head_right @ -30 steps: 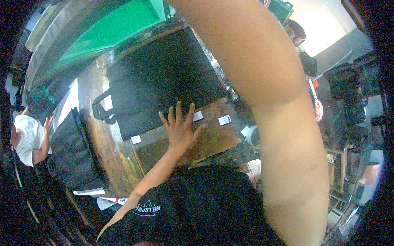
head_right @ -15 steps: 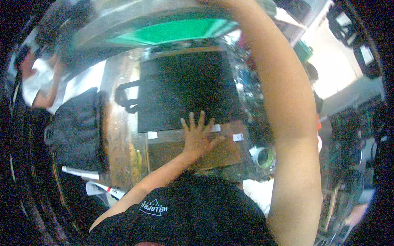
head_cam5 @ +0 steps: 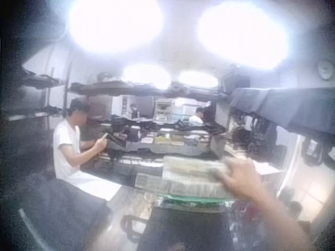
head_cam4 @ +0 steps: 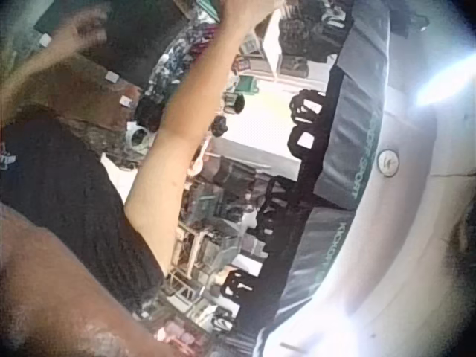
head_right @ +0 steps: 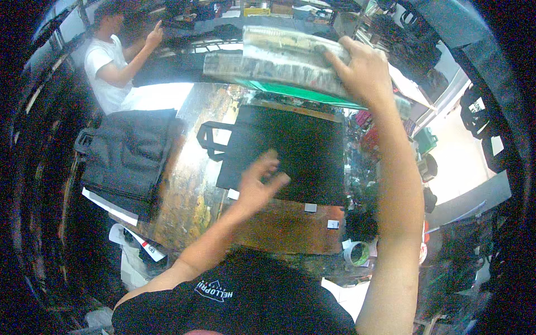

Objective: The person performs screen printing on black tote bags by placing a bag on the printing board, pulling a squeegee across a screen with green ink, and then setting the printed bag aside.

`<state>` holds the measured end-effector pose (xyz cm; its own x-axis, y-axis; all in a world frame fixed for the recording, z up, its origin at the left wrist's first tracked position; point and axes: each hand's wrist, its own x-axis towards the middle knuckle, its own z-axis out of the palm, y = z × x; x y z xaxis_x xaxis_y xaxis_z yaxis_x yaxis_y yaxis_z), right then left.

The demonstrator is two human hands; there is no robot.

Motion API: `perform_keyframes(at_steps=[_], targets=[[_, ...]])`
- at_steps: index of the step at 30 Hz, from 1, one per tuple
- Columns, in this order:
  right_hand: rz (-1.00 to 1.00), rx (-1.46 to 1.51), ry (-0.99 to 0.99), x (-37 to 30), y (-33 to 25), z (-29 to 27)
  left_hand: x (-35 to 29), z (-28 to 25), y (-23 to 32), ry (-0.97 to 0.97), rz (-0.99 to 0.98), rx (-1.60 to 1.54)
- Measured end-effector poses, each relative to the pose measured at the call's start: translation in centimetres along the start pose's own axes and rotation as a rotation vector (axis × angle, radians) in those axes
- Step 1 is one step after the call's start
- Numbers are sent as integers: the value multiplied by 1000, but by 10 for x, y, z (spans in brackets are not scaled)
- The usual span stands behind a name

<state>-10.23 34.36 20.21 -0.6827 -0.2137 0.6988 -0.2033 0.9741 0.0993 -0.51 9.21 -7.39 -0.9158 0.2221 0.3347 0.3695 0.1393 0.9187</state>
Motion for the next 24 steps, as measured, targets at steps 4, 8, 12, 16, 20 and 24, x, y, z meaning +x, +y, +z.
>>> perform_keyframes(at_steps=[4, 8, 12, 16, 20, 24], targets=[[12, -77, 26, -67, -40, -7, 35, -93, 34, 176, 47, -545], [24, -1, -29, -155, -77, -1, 19, -118, 41, 110, -102, -446], [83, 86, -348, -210, -94, 11, -34, -99, 0, 175, -166, -92], [54, -61, -564, -234, -107, 38, -76, -89, -57, 202, -168, 149], [30, 84, -573, -245, -107, 67, -89, -90, -87, 224, -55, 438], [44, 128, -600, -237, -92, 77, -88, -91, -92, 244, 9, 427]])
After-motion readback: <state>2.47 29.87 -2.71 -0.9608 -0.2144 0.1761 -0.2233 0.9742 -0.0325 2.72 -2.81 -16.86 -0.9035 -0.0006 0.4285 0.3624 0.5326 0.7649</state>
